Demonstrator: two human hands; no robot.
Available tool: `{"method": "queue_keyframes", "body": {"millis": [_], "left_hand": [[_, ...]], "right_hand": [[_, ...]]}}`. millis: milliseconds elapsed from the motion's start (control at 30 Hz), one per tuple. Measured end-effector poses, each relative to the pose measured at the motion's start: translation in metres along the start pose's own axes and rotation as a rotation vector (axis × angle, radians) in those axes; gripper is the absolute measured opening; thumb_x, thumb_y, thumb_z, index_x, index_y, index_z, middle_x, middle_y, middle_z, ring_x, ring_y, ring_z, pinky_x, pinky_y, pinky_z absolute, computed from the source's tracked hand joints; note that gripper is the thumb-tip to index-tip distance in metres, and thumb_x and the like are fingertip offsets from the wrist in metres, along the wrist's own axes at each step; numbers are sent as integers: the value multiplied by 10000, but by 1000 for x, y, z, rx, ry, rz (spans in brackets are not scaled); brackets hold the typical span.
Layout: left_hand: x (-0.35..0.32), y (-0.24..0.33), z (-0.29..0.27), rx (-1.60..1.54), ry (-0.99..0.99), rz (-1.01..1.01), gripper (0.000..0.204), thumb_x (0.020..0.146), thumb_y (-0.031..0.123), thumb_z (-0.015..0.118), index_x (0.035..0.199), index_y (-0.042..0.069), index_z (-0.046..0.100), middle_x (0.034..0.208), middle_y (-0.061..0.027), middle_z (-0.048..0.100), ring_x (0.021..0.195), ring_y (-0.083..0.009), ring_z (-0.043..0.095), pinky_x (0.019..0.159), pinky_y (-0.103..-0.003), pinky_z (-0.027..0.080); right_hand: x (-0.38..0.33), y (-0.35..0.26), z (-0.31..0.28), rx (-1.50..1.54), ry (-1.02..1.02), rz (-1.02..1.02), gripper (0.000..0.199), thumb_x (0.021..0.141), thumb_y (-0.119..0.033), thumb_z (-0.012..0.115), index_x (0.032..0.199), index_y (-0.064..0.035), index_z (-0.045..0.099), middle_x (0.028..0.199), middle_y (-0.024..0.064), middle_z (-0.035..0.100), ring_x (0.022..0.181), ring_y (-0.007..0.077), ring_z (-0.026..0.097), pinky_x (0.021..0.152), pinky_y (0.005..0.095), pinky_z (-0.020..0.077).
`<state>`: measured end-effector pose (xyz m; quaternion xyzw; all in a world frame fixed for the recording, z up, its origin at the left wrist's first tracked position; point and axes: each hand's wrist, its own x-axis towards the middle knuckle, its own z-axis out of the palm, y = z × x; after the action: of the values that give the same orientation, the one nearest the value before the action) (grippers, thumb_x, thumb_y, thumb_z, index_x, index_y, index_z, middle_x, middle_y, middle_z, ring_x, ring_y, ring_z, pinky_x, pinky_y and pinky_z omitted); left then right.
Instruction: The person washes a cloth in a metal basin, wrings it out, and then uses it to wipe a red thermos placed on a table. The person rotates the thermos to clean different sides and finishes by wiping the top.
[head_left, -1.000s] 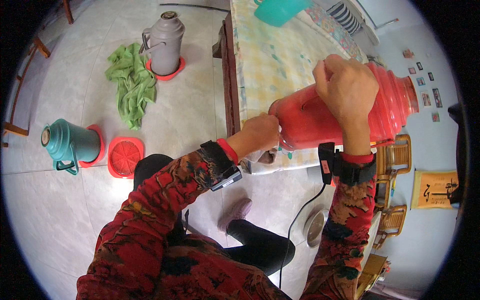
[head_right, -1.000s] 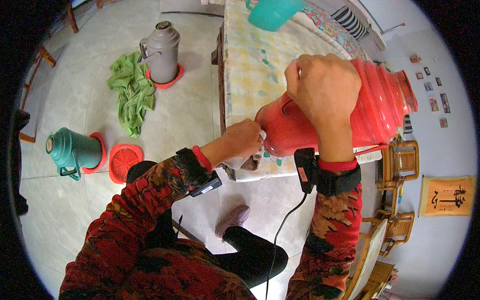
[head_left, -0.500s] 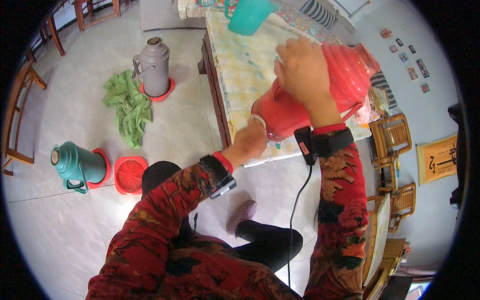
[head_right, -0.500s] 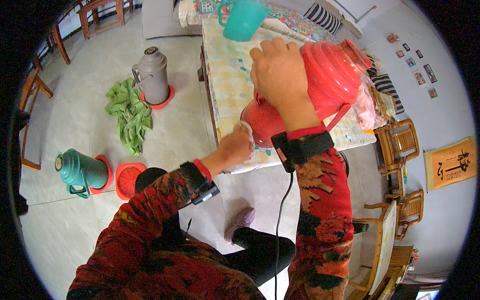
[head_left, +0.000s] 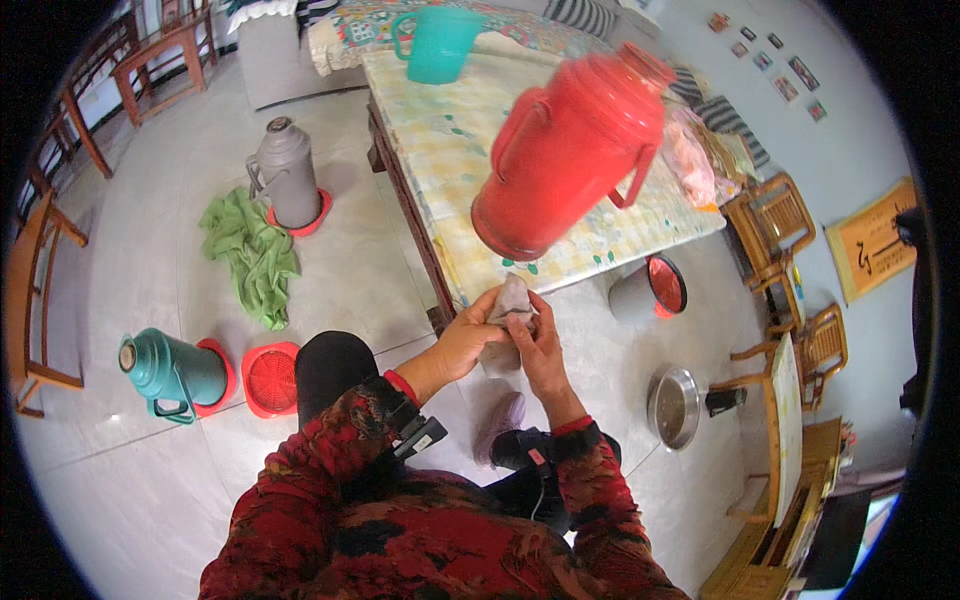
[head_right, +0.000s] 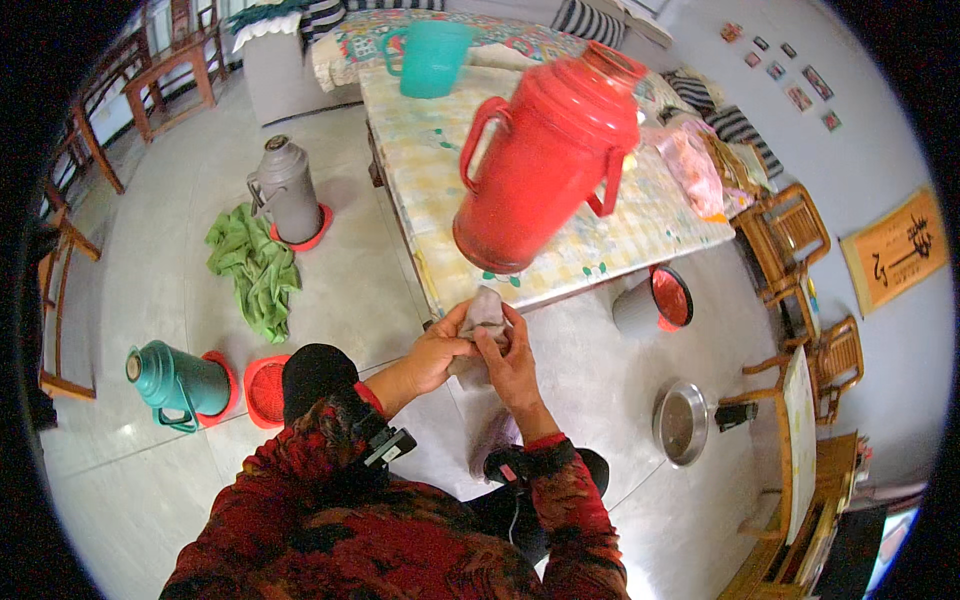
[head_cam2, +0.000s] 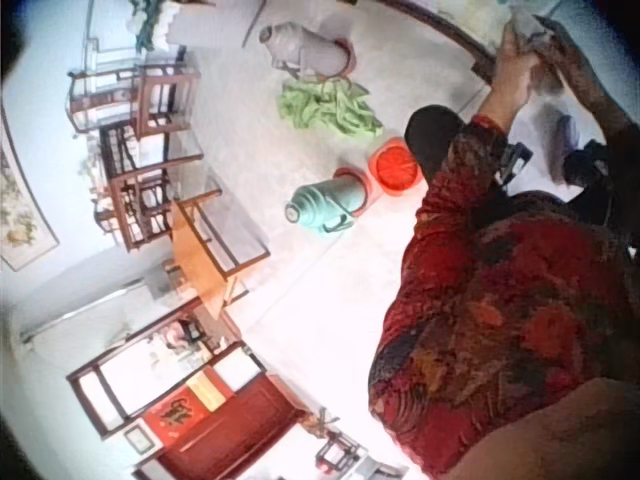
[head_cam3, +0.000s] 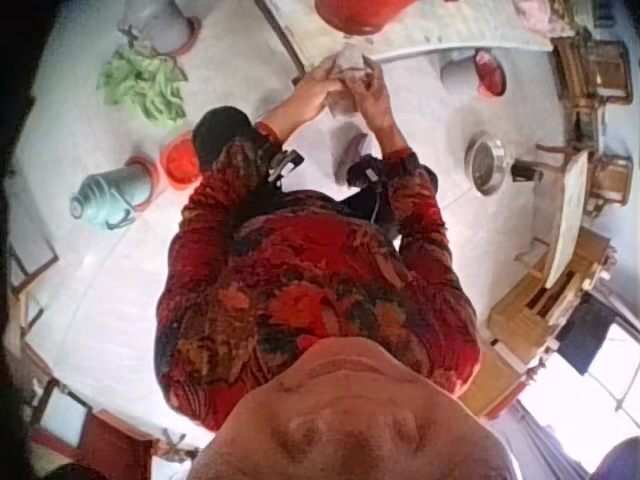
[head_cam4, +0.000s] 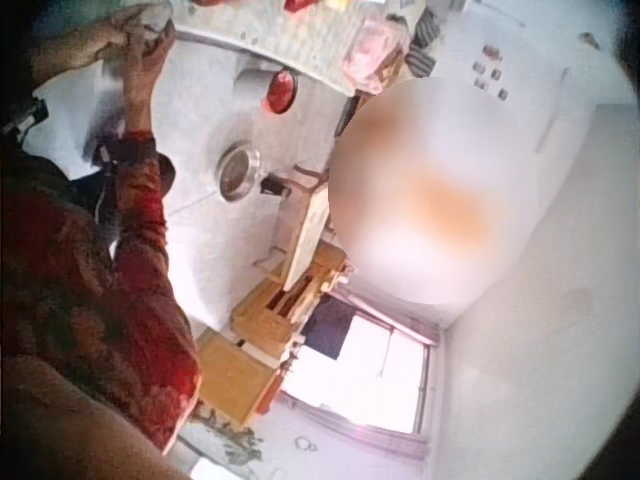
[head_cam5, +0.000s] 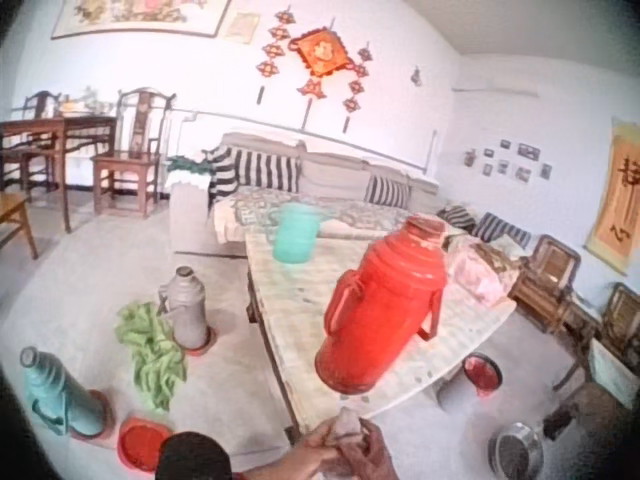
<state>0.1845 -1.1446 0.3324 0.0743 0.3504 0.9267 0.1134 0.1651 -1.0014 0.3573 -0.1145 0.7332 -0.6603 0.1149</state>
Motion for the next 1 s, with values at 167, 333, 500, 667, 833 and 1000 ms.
{"method": "queue_keyframes", "body": {"millis": [167,333,500,667,833,1000], "left_hand": [[-4,1,3,69,-60,-37,783,739,-107,487,1457,111,263,1288,-31,495,1103,-166,538,945,-281,427],[6,20,-5,334,86,-291,566,804,-7,563,1349,97,454,1154,3,571,977,-98,559,756,-276,490],[59,111,-22,810,475,144,289,921,311,562,1082,72,586,972,-27,608,898,-118,579,706,-277,482],[127,189,12,1005,385,747,306,959,346,530,885,49,533,770,-17,558,682,-79,530,642,-235,437],[149,198,45,830,229,566,340,972,367,498,795,77,491,609,-3,465,523,-91,463,513,-247,403],[157,193,41,717,218,510,347,975,364,489,757,95,467,540,16,367,431,-88,377,408,-260,336]], "right_hand": [[1,8,9,-21,76,-94,537,878,-223,651,1312,-2,424,1121,114,563,1070,177,519,856,308,457],[13,28,1,-62,348,85,270,869,-199,652,1042,5,615,995,81,597,874,135,541,726,287,467],[60,21,-41,81,618,-79,296,850,-168,685,1039,-4,526,863,59,617,761,117,550,643,283,474],[129,-15,-59,-174,738,-401,342,888,-225,627,1067,21,469,886,138,562,751,213,562,667,334,471],[117,-3,-3,-703,826,-393,294,885,-241,589,1062,-47,456,976,200,485,756,407,571,643,468,493],[96,-19,7,-751,704,-332,264,856,-241,612,1018,-92,465,939,168,489,720,387,594,572,477,503]]}}
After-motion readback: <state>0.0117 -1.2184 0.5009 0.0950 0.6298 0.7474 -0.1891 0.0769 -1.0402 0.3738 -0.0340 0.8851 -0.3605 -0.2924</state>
